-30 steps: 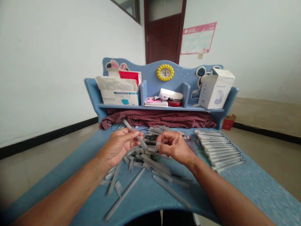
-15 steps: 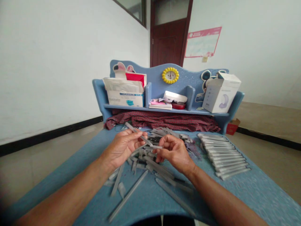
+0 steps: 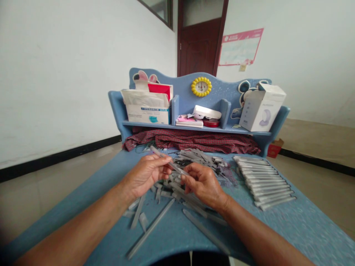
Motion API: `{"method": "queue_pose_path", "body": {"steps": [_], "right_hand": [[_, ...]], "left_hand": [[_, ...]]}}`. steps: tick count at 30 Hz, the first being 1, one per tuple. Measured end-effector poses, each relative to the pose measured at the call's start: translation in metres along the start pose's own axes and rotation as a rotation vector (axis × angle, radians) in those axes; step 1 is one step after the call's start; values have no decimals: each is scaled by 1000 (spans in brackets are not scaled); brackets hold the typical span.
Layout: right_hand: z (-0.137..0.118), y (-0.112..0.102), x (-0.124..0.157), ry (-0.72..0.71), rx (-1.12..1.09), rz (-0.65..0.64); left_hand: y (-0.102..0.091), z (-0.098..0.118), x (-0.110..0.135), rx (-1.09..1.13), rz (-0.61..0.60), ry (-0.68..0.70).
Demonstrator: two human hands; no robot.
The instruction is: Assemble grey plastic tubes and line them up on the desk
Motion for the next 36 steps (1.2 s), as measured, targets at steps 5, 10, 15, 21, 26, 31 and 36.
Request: {"method": "queue_pose_path", "body": {"steps": [5, 10, 15, 21, 26, 31, 36], "right_hand": [[-4, 2, 3, -16, 42, 26], [-6, 3, 4, -21, 60, 65], [-4, 1, 4, -56, 106, 81], [-3, 1, 3, -89, 151, 90], [-14, 7, 1, -146, 138, 60], [-29, 2, 0, -315, 120, -180], [-33, -10, -4, -565, 560, -33]], "left_hand": [[2, 1, 2, -39, -2, 25], [7, -1, 5, -6, 1, 48], [11, -2, 8, 10, 10, 66], [12, -7, 8, 41, -5, 47], [9, 3, 7, 49, 12, 62], [8, 14, 6, 55, -29, -40], [8, 7, 3, -149, -45, -177]]}}
Point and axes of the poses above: each hand's wrist, its own x-axis away from the middle knuckle, its own y-axis out of the palm, z = x × y, the point moved 2 cm from there along -x, towards the middle knuckle, and after that the axes turned 10 degrees about z, right-handed, at the moved point
